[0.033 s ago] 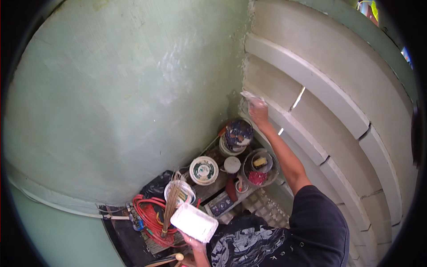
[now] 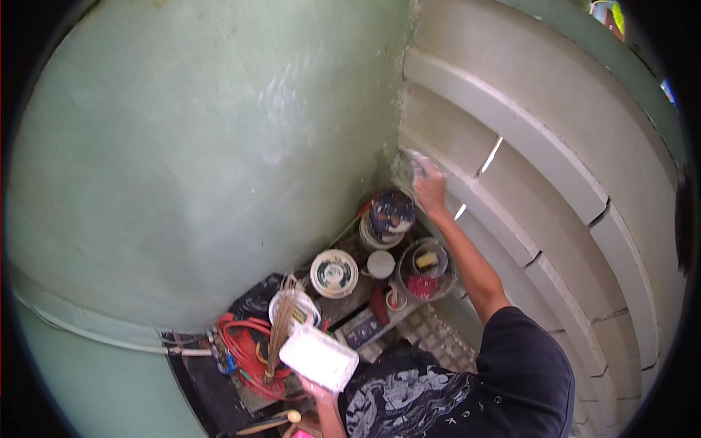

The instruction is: Using a putty knife to apply white plaster or compound to wall corners and joints.

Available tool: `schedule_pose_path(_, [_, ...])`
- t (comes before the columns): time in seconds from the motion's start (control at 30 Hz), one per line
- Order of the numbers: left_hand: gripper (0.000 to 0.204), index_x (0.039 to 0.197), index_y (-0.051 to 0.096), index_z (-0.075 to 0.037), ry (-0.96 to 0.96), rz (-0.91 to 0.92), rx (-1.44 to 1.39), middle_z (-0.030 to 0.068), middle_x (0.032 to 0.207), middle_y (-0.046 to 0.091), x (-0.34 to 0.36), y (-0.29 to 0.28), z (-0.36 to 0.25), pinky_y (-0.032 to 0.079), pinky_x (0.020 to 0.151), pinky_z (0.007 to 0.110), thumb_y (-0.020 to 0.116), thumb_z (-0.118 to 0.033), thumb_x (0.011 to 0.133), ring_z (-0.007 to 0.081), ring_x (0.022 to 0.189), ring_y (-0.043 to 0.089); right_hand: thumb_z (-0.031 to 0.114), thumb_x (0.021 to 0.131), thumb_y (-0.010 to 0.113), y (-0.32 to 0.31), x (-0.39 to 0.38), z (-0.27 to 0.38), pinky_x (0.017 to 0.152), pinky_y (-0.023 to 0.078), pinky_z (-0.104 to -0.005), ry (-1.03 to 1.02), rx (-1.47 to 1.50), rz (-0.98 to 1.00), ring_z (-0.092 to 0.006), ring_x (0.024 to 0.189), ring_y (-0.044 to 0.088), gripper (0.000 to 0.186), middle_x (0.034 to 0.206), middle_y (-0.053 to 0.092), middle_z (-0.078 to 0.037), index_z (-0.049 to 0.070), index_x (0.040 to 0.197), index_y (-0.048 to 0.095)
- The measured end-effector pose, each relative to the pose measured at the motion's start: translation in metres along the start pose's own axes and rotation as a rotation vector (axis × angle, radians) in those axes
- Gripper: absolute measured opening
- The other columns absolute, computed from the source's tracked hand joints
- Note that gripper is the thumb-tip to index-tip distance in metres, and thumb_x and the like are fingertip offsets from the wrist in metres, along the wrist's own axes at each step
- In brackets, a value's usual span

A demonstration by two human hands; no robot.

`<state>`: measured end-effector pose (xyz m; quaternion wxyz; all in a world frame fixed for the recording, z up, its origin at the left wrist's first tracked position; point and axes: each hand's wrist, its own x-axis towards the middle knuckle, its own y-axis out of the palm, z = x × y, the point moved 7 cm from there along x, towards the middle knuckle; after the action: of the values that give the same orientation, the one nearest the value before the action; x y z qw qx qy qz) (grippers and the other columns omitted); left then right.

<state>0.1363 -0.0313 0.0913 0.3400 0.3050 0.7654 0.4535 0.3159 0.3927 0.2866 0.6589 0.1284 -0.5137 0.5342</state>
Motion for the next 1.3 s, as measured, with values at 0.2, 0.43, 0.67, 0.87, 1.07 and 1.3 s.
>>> schedule_pose_path(0.2, [0.055,0.129,0.04,-0.009,-0.2,-0.045,0.038,0.0073,0.126,0.048,0.053,0.003,0.058,0.039,0.096,0.042,0.036,-0.047,0.089,0.0269,0.113,0.048,0.004,0.083,0.05,-0.107,-0.132,0.015,0.077,0.044,-0.0283,0.596,0.34,-0.085,-0.0154,0.083,0.056,0.025,0.091,0.061,-0.009,-0.005,0.106,0.054])
schedule_pose_path(0.43, [0.057,0.128,0.039,-0.009,-0.425,0.1,0.059,0.0061,0.123,0.05,0.06,0.058,0.125,0.04,0.095,0.038,0.036,-0.05,0.089,0.0232,0.111,0.05,0.003,0.086,0.047,-0.194,-0.232,0.071,0.085,0.042,-0.0259,0.87,0.469,-0.159,-0.0137,0.094,0.053,0.025,0.106,0.053,-0.01,-0.004,0.111,0.047])
schedule_pose_path(0.67, [0.071,0.138,0.018,-0.006,-0.402,0.318,0.315,0.0087,0.137,0.032,0.031,0.037,0.191,0.029,0.104,0.038,0.026,-0.057,0.089,0.0221,0.123,0.037,0.0,0.077,0.056,-0.213,-0.221,0.139,0.075,0.048,-0.0301,0.531,-0.252,0.23,-0.0249,0.08,0.062,0.034,0.097,0.058,-0.018,-0.003,0.109,0.044])
schedule_pose_path(0.87, [0.077,0.139,0.013,-0.006,-0.508,0.443,0.32,0.011,0.137,0.031,0.01,0.032,0.219,0.026,0.106,0.039,0.024,-0.062,0.087,0.0219,0.125,0.035,-0.002,0.072,0.06,-0.197,-0.205,0.158,0.059,0.051,-0.0366,0.31,-0.062,0.383,-0.0334,0.069,0.064,0.037,0.087,0.063,-0.018,-0.002,0.108,0.049])
schedule_pose_path(1.07, [0.058,0.134,0.027,-0.004,0.237,0.542,0.804,0.0126,0.13,0.038,0.001,0.051,0.18,0.037,0.097,0.038,0.036,-0.043,0.091,0.0221,0.118,0.041,-0.003,0.069,0.061,-0.203,-0.204,0.14,0.063,0.051,-0.0345,0.448,0.262,0.596,-0.033,0.073,0.064,0.04,0.088,0.062,-0.02,-0.003,0.108,0.05])
schedule_pose_path(1.3, [0.074,0.135,0.023,-0.002,0.107,0.457,0.543,0.0146,0.133,0.037,-0.033,0.071,0.194,0.032,0.102,0.044,0.045,-0.05,0.084,0.0274,0.121,0.04,0.009,0.07,0.058,-0.241,-0.201,0.106,0.082,0.043,-0.0417,0.425,0.176,0.803,-0.0378,0.089,0.057,0.044,0.105,0.058,-0.022,-0.002,0.113,0.052])
